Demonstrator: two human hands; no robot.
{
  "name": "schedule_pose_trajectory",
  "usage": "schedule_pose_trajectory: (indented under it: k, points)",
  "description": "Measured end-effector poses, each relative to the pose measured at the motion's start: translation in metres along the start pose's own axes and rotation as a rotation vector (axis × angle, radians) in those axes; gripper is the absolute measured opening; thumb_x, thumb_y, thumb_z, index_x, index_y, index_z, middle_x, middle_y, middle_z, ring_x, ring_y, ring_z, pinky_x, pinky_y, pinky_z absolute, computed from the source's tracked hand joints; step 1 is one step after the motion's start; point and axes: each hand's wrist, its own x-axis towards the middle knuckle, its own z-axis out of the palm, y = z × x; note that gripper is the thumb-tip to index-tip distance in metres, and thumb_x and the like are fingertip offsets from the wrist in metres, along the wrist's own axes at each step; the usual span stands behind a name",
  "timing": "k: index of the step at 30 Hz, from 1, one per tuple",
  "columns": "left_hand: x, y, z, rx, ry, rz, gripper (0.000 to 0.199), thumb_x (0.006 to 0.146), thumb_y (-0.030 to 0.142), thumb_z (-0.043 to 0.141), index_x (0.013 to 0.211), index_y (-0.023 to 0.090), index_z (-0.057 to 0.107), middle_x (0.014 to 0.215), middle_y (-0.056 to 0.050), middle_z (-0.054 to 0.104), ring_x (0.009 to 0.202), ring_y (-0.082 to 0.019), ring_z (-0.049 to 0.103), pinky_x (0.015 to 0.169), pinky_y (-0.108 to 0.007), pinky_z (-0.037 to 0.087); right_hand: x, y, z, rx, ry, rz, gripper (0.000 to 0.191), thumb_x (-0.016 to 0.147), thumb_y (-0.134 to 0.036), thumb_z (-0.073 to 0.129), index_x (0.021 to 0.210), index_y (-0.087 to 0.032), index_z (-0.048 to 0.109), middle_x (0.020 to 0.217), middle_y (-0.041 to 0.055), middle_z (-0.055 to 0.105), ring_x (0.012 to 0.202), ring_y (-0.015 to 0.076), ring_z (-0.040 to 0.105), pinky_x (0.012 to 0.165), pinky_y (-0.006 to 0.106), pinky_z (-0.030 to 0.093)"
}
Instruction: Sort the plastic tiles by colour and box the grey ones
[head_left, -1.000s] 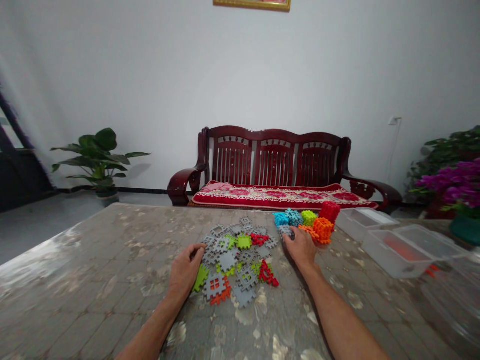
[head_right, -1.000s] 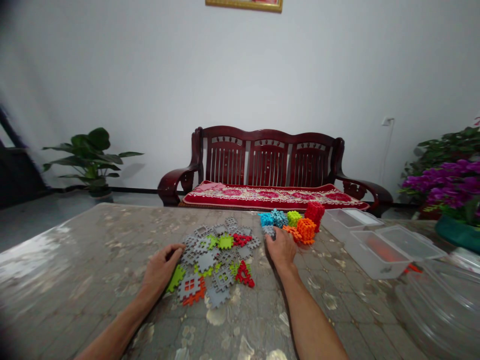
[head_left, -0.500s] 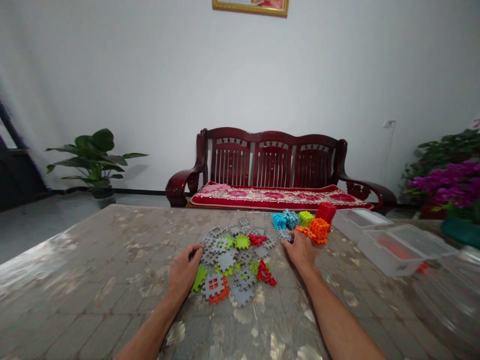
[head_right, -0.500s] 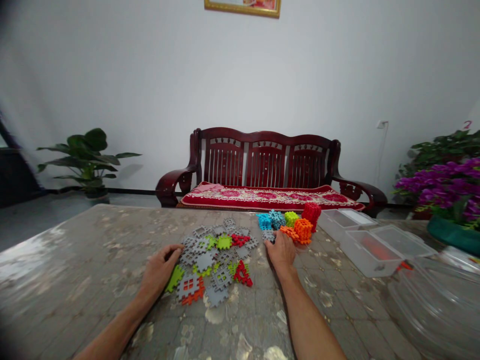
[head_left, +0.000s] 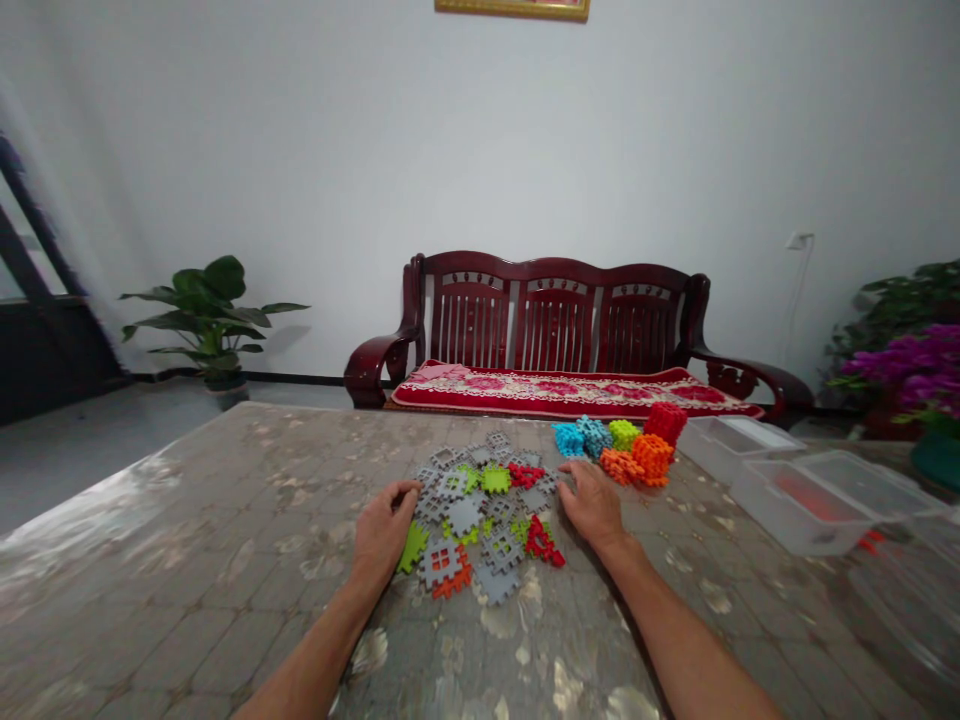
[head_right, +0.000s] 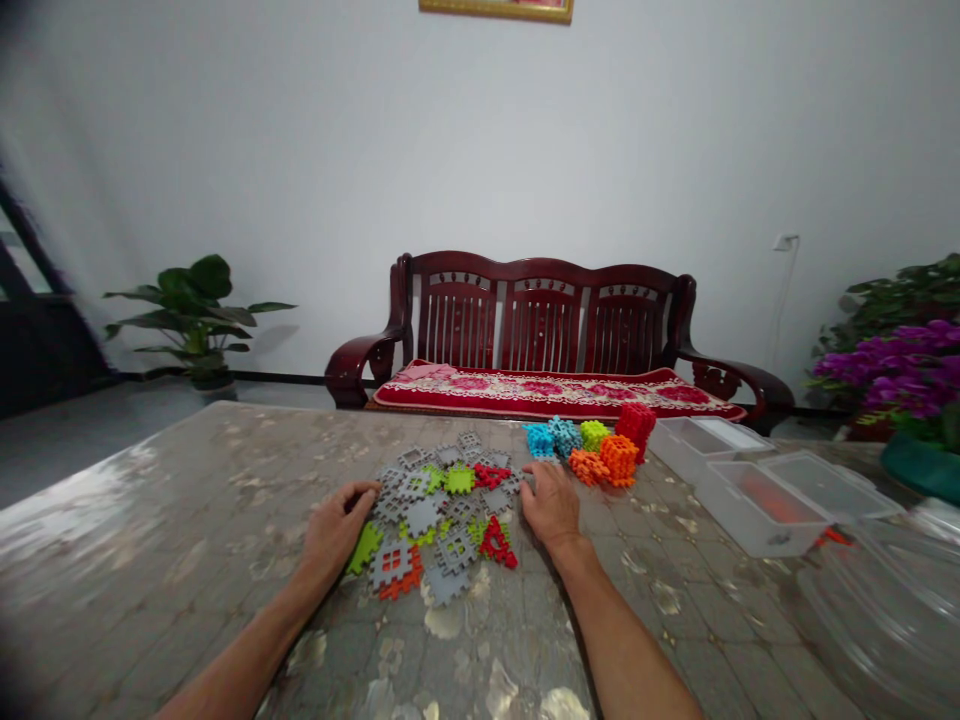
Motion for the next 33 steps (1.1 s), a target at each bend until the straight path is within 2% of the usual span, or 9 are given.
schedule_pose_trajectory:
  k: [4,9,14,16,19,24,27,30,33]
  points:
    - [0.002,-0.001,-0.004,0.02,0.004,-0.034,0.034,0.083,0.041,0.05,0.095,0.022,0.075,0.094,-0.005,0.08,0.09,-0.024,0.072,0.085,-0.035,0.054,-0.005,-0.015,0.004,-0.007,-0.066,-0.057,0.029,0.09,-0.022,0.058,0.116,-0.021,0.07,0.118,0.0076,0.073,0.113,0.0239,0.061,0.1,0.033,0.042]
    - [0.005,-0.001,-0.009,0.078,0.008,-0.107,0.031,0.085,0.032,0.05,0.099,0.021,0.075,0.098,-0.006,0.08,0.093,-0.023,0.073,0.087,-0.034,0.053,-0.008,-0.016,0.008,-0.063,-0.11,-0.061,0.033,0.094,-0.024,0.055,0.123,-0.019,0.07,0.124,0.009,0.072,0.113,0.0272,0.061,0.1,0.037,0.042]
    - [0.005,-0.004,-0.007,0.113,-0.009,-0.084,0.028,0.086,0.029,0.052,0.098,0.021,0.076,0.099,-0.006,0.08,0.092,-0.023,0.072,0.087,-0.034,0.053,-0.009,-0.023,0.001,0.007,-0.036,-0.094,0.028,0.093,-0.02,0.056,0.114,-0.02,0.073,0.125,0.0077,0.071,0.116,0.0258,0.059,0.103,0.037,0.041]
    - [0.005,-0.005,-0.005,0.124,-0.019,-0.06,0.028,0.086,0.028,0.051,0.098,0.022,0.076,0.1,-0.006,0.079,0.092,-0.023,0.072,0.087,-0.034,0.053,-0.011,-0.038,-0.002,0.088,-0.038,-0.144,0.024,0.092,-0.019,0.057,0.109,-0.021,0.074,0.119,0.0058,0.073,0.113,0.0239,0.06,0.102,0.035,0.042]
    - [0.003,-0.003,-0.004,0.129,-0.057,0.003,0.028,0.086,0.029,0.052,0.099,0.022,0.076,0.101,-0.005,0.079,0.093,-0.022,0.071,0.088,-0.034,0.052,-0.018,-0.068,-0.003,0.195,-0.121,-0.233,0.021,0.091,-0.022,0.061,0.107,-0.024,0.074,0.11,0.003,0.075,0.107,0.0225,0.061,0.098,0.034,0.044]
    - [-0.009,0.015,-0.006,0.238,-0.156,0.24,0.023,0.087,0.033,0.057,0.093,0.023,0.077,0.099,-0.005,0.078,0.099,-0.024,0.068,0.094,-0.037,0.047,-0.03,-0.108,0.0,0.197,-0.204,-0.352,0.031,0.087,-0.03,0.07,0.117,-0.023,0.071,0.122,0.0047,0.071,0.115,0.0256,0.057,0.102,0.039,0.042]
    - [-0.018,0.026,-0.008,0.368,-0.197,0.331,0.016,0.081,0.032,0.066,0.09,0.024,0.077,0.097,-0.005,0.076,0.099,-0.025,0.066,0.094,-0.038,0.045,-0.033,-0.114,0.0,0.126,-0.222,-0.358,0.032,0.086,-0.036,0.072,0.115,-0.022,0.072,0.13,0.0078,0.067,0.121,0.0294,0.054,0.104,0.044,0.041]
    - [-0.021,0.029,-0.007,0.406,-0.217,0.337,0.019,0.079,0.033,0.07,0.094,0.024,0.076,0.099,-0.005,0.075,0.1,-0.025,0.065,0.094,-0.038,0.044,-0.034,-0.114,0.0,0.093,-0.233,-0.324,0.03,0.086,-0.038,0.07,0.112,-0.022,0.074,0.13,0.0088,0.067,0.121,0.0305,0.053,0.104,0.045,0.041]
    - [-0.019,0.028,-0.006,0.394,-0.249,0.337,0.02,0.08,0.033,0.07,0.096,0.024,0.076,0.101,-0.005,0.075,0.102,-0.026,0.065,0.095,-0.038,0.043,-0.033,-0.113,0.004,0.125,-0.227,-0.308,0.026,0.086,-0.033,0.071,0.109,-0.023,0.075,0.128,0.0073,0.068,0.12,0.0289,0.053,0.104,0.044,0.04]
